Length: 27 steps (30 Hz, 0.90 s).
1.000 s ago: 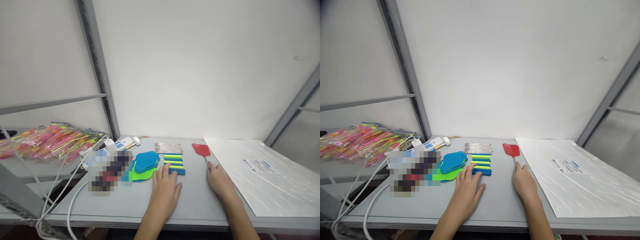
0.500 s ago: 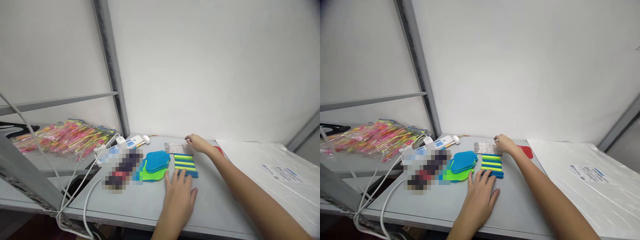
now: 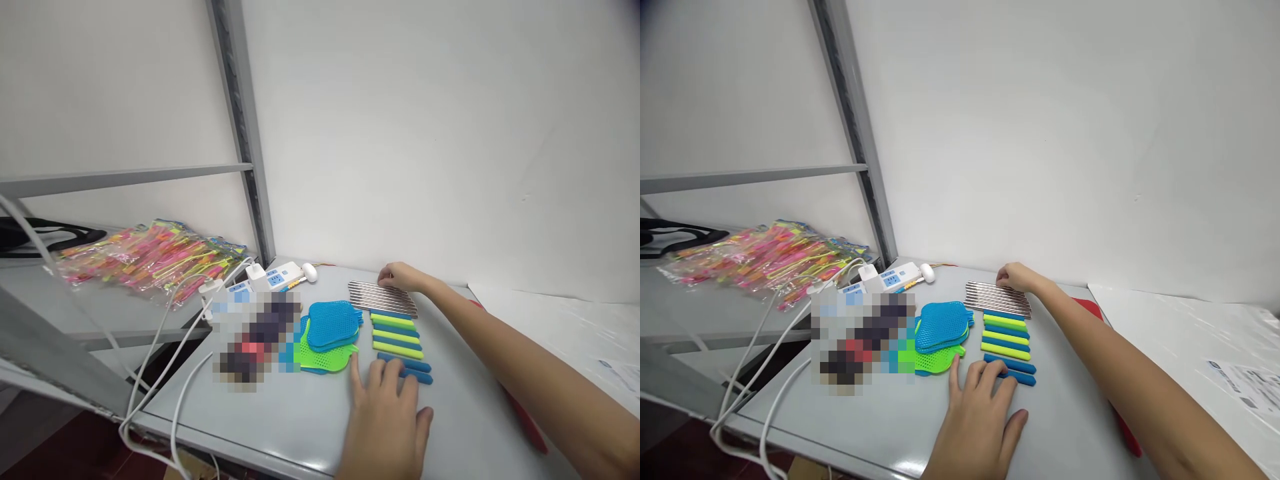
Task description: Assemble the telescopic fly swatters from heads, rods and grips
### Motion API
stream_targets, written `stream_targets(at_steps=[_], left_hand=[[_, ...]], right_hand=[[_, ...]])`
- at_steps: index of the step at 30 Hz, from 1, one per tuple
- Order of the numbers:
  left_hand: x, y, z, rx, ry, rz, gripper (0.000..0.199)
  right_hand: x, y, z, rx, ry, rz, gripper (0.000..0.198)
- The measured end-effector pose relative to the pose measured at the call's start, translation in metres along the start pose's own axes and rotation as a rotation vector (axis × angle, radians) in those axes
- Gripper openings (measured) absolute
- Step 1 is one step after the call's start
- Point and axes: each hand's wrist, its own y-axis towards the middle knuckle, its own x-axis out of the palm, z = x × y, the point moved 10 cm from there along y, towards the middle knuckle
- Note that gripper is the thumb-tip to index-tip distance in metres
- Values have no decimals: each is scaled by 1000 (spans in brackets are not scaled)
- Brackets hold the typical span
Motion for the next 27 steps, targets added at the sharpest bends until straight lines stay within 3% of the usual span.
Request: stream_targets(at_steps=[8,12,15,22,27], left_hand=[[-8,-2,-4,-66,96,16,26],[-16,-8,-9,-107,163,13,36],[-17,-10,-9,-108,214,-5,30],[-4,-7,-2,1,204,-89,16],[-12,-4,-2,5,-73,-40,29]], right_hand=[[-1,-5,1,30,5,86,31],[-1,-18,5,72,32,138,32],[-7,-34,9,98,58,195,32],[-46,-109,-6,44,87,479,21],[-49,-178,-33,-58,104,624,19]])
